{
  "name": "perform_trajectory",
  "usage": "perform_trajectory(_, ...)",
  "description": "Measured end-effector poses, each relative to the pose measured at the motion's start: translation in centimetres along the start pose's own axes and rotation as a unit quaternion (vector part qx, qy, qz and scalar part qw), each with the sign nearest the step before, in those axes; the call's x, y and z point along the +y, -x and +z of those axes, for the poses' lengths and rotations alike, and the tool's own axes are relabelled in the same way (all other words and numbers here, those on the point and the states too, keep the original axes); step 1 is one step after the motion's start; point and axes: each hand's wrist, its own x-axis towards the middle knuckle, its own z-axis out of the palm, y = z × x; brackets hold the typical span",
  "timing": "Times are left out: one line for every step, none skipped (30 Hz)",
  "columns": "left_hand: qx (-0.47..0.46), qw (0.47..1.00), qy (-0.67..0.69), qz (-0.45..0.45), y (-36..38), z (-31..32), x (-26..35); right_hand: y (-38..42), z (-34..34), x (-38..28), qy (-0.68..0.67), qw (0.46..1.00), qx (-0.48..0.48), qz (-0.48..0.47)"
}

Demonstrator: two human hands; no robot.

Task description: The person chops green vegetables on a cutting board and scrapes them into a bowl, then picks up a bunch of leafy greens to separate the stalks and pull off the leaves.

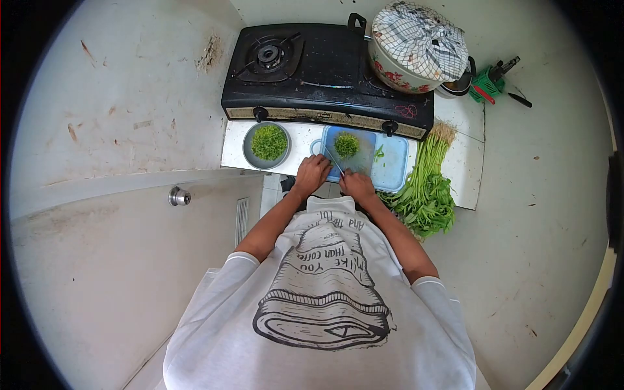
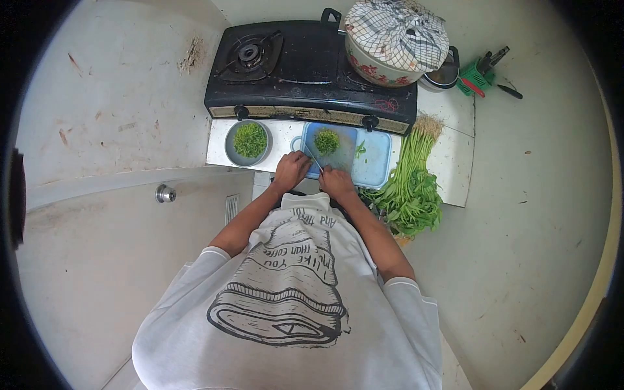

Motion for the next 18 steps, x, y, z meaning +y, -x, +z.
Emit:
perform_trajectory(0.001, 1.0, 0.003, -0.005, 0.0, 0.1, -0.1, -0.1, 0.4, 0.3, -0.002, 1.0, 0.01, -0.001)
perform_trajectory(0.001, 1.0, 0.007, -0.01, 0.0, 0.3, -0.2, -0.2, 0.7, 0.4, -0.004, 1.0, 0.019, -0.002)
perform_trajectory(0.001, 1.0, 0.01, -0.015, -0.1, 0.3, -0.1, -0.2, 0.8, 0.4, -0.007, 1.0, 0.029, -0.003)
perform_trajectory(-0.001, 1.0, 0.013, -0.024, -0.2, 0.3, -0.2, -0.2, 0.9, 0.4, -0.01, 1.0, 0.026, -0.003)
perform_trajectory(-0.004, 0.999, 0.016, -0.034, -0.3, 0.3, -0.2, -0.1, 0.9, 0.5, -0.012, 1.0, 0.022, -0.003)
perform_trajectory(-0.006, 0.999, 0.019, -0.043, -0.4, 0.4, -0.2, 0.0, 0.6, 0.4, -0.014, 1.0, 0.02, -0.002)
perform_trajectory(-0.003, 0.997, 0.038, -0.06, -0.4, 0.5, -0.2, 0.1, 0.2, 0.2, -0.008, 1.0, 0.014, -0.001)
perform_trajectory(0.0, 0.995, 0.056, -0.077, -0.5, 0.6, -0.1, 0.2, -0.1, 0.1, -0.003, 1.0, 0.009, 0.0)
perform_trajectory(0.003, 0.993, 0.075, -0.093, -0.5, 0.6, -0.1, 0.3, -0.5, -0.1, 0.002, 1.0, 0.003, 0.001)
perform_trajectory(0.009, 0.991, 0.085, -0.101, -0.6, 0.6, -0.1, 0.4, -0.8, -0.2, -0.001, 1.0, -0.002, -0.001)
perform_trajectory(0.015, 0.989, 0.096, -0.108, -0.7, 0.6, -0.1, 0.6, -1.1, -0.3, -0.005, 1.0, -0.007, -0.002)
perform_trajectory(0.021, 0.987, 0.106, -0.116, -0.8, 0.5, -0.1, 0.7, -1.2, -0.4, -0.009, 1.0, -0.013, -0.004)
perform_trajectory(0.019, 0.985, 0.114, -0.128, -0.9, 0.6, 0.0, 0.8, -1.3, -0.4, -0.01, 1.0, -0.014, -0.001)
perform_trajectory(0.017, 0.983, 0.122, -0.14, -0.9, 0.6, 0.0, 0.9, -1.3, -0.5, -0.011, 1.0, -0.016, 0.001)
perform_trajectory(0.015, 0.98, 0.129, -0.152, -1.0, 0.7, 0.0, 0.9, -1.2, -0.5, -0.012, 1.0, -0.017, 0.003)
perform_trajectory(0.019, 0.978, 0.136, -0.156, -1.0, 0.8, -0.1, 0.8, -0.8, -0.3, -0.015, 1.0, -0.006, -0.006)
perform_trajectory(0.022, 0.976, 0.144, -0.161, -1.1, 0.9, -0.2, 0.8, -0.3, 0.0, -0.017, 1.0, 0.005, -0.015)
perform_trajectory(0.026, 0.974, 0.152, -0.165, -1.2, 1.0, -0.3, 0.8, -0.1, 0.1, -0.019, 0.999, 0.017, -0.025)
